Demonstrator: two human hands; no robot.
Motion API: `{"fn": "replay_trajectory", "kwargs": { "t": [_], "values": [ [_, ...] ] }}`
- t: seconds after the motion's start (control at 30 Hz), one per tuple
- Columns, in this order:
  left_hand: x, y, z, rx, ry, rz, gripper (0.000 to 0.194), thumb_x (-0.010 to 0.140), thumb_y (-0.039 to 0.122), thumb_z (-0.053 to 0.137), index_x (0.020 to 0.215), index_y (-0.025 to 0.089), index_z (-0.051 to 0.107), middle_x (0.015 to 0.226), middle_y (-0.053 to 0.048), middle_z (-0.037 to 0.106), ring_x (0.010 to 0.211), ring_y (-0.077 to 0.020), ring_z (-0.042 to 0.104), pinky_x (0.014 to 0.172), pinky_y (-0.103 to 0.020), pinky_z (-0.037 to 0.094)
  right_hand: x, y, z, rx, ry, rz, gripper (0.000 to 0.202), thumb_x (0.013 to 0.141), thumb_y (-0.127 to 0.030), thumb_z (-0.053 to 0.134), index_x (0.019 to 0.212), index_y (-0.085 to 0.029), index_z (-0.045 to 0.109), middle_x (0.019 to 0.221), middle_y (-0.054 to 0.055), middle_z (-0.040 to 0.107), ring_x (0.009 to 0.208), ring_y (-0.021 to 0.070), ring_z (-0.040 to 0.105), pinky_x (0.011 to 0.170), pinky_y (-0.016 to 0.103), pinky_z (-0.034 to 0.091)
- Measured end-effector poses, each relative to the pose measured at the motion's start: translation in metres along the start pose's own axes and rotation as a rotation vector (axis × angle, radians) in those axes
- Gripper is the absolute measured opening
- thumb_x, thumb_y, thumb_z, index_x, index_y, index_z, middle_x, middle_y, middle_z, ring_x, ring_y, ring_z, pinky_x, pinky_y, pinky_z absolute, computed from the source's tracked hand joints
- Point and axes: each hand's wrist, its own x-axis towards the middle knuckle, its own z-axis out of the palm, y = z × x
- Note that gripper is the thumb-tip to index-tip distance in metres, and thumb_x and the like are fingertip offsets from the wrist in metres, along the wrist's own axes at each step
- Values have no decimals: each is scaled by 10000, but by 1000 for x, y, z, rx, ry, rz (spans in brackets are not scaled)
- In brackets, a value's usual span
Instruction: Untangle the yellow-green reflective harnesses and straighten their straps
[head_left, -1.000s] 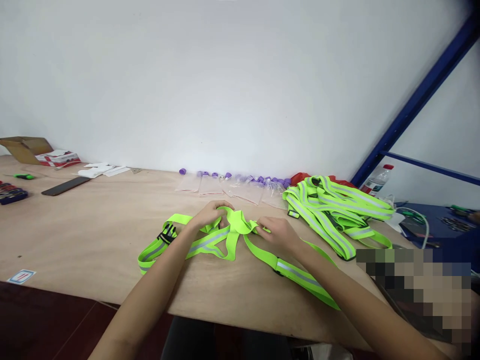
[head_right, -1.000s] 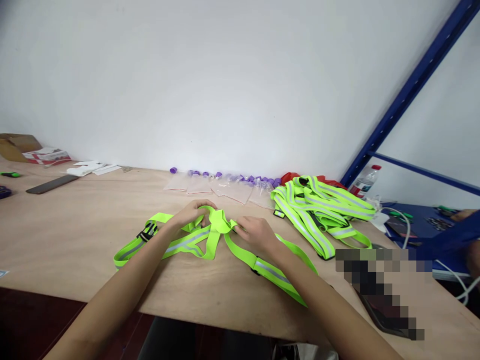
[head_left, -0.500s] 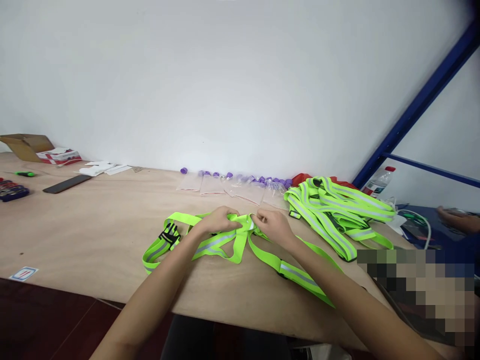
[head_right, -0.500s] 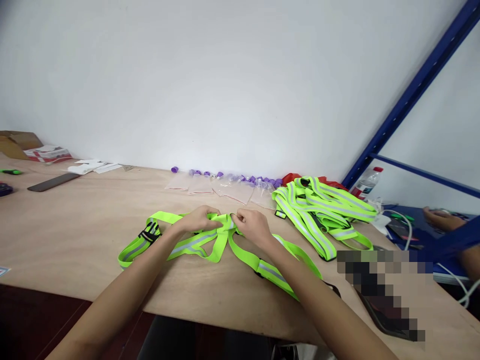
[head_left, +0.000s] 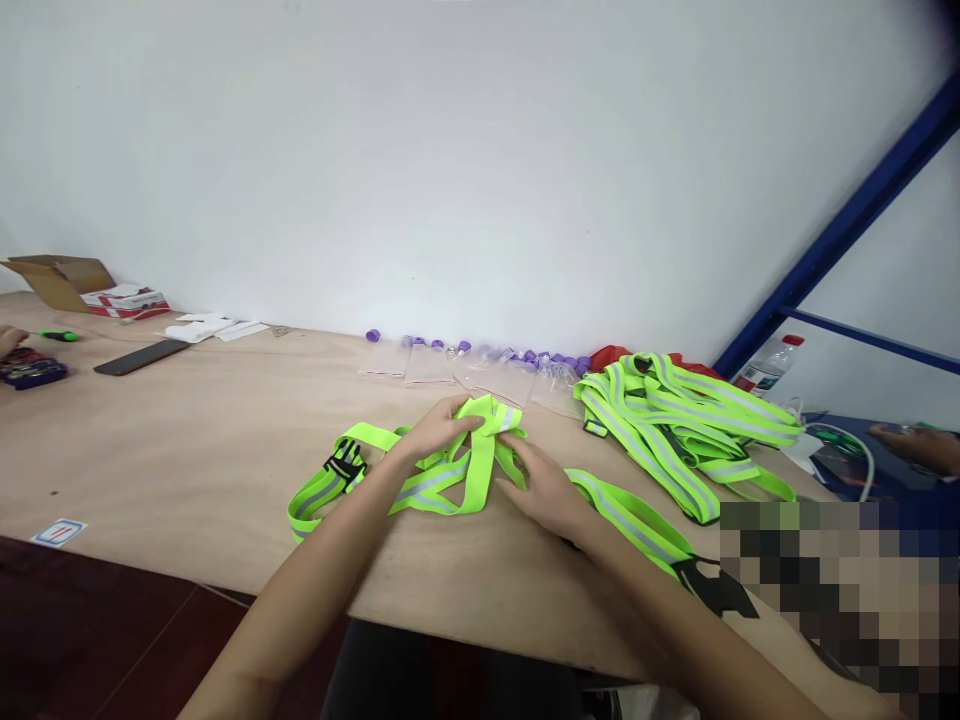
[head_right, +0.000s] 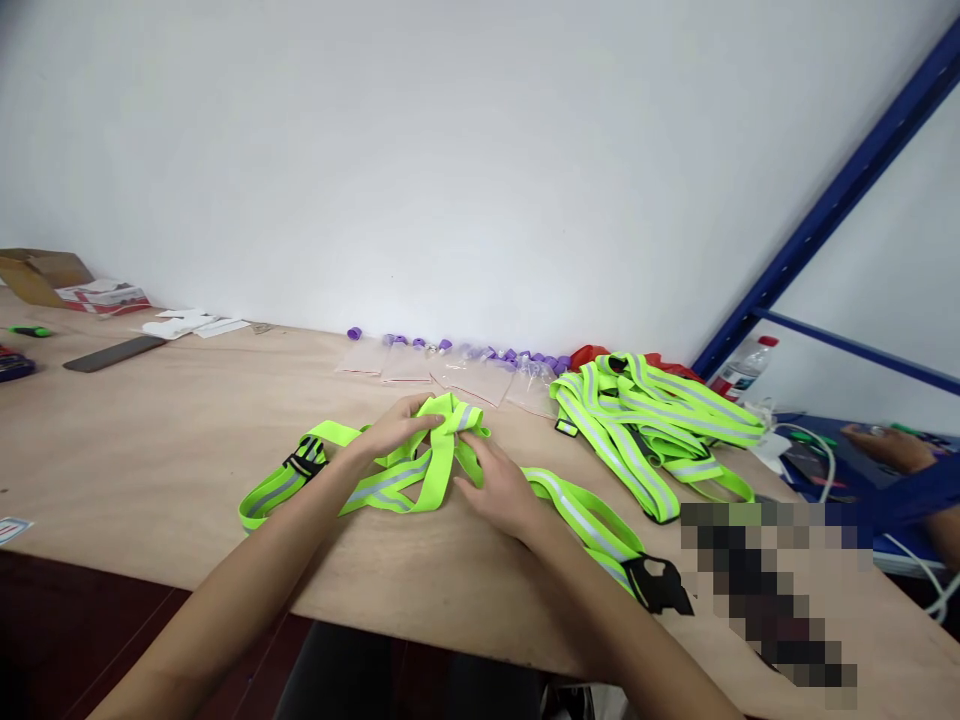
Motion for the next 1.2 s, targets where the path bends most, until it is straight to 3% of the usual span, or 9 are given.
{"fn": "replay_trajectory", "kwargs": {
  "t": [0.1,0.27,0.4,0.53,0.67,0.83,1.0,1.1,1.2],
  "values": [
    [-1,0,2,39,-18,26,271,909,431,511,991,176,552,746,-10,619,552,-146,571,529,-264,459,5,3,9,-16,-80,-37,590,830,-117,574,1411,-210,518,1371,130,627,1232,285,590,1012,458,479],
    [-1,-4,-4,221,68,122,206,909,365,530,986,177,558,883,-30,642,746,-182,604,664,-284,473,5,-1,14,-44,-145,-14,286,899,-140,564,1121,-220,725,1071,69,764,980,249,670,850,371,517],
    [1,-8,-10,423,87,213,81,869,232,529,944,205,540,822,2,601,743,-181,555,669,-278,407,-4,-3,15,-55,-129,-55,296,899,-103,541,1086,-205,746,1038,63,776,933,223,680,829,339,505],
    [3,-8,-9,613,62,307,202,787,103,512,945,224,549,847,-2,620,776,-190,558,697,-283,386,-14,-8,13,-72,-150,-120,341,847,-47,521,1031,-214,754,954,50,761,866,198,659,775,304,486],
    [7,-7,-7,769,95,380,201,775,70,492,896,215,561,895,-53,630,877,-232,563,765,-319,403,-25,-19,7,-88,-210,-231,306,779,-10,496,821,-211,723,767,11,679,744,168,577,688,278,416],
    [10,-6,-9,897,172,415,225,781,39,470,884,209,575,933,-91,645,973,-263,550,856,-364,413,-39,-31,-2,-189,-305,-331,223,723,-28,504,578,-192,542,679,-2,537,699,158,467,671,304,345],
    [10,-8,-13,945,253,371,256,778,22,468,906,219,569,947,-81,672,1035,-273,547,913,-396,397,-54,-47,-9,-252,-367,-406,171,728,-88,554,601,-185,493,693,0,566,749,171,486,751,357,332],
    [11,-10,-15,939,267,325,262,762,30,486,918,224,569,916,-72,671,983,-277,564,852,-384,412,-59,-58,-13,-288,-397,-302,131,817,-154,562,692,-195,555,733,14,619,766,189,531,779,368,349],
    [11,-12,-16,916,248,285,253,757,53,499,927,224,575,879,-64,655,891,-270,579,743,-353,422,-61,-61,-12,-373,-365,-158,175,906,-339,595,980,-186,639,870,72,696,839,251,599,848,416,380]
  ]
}}
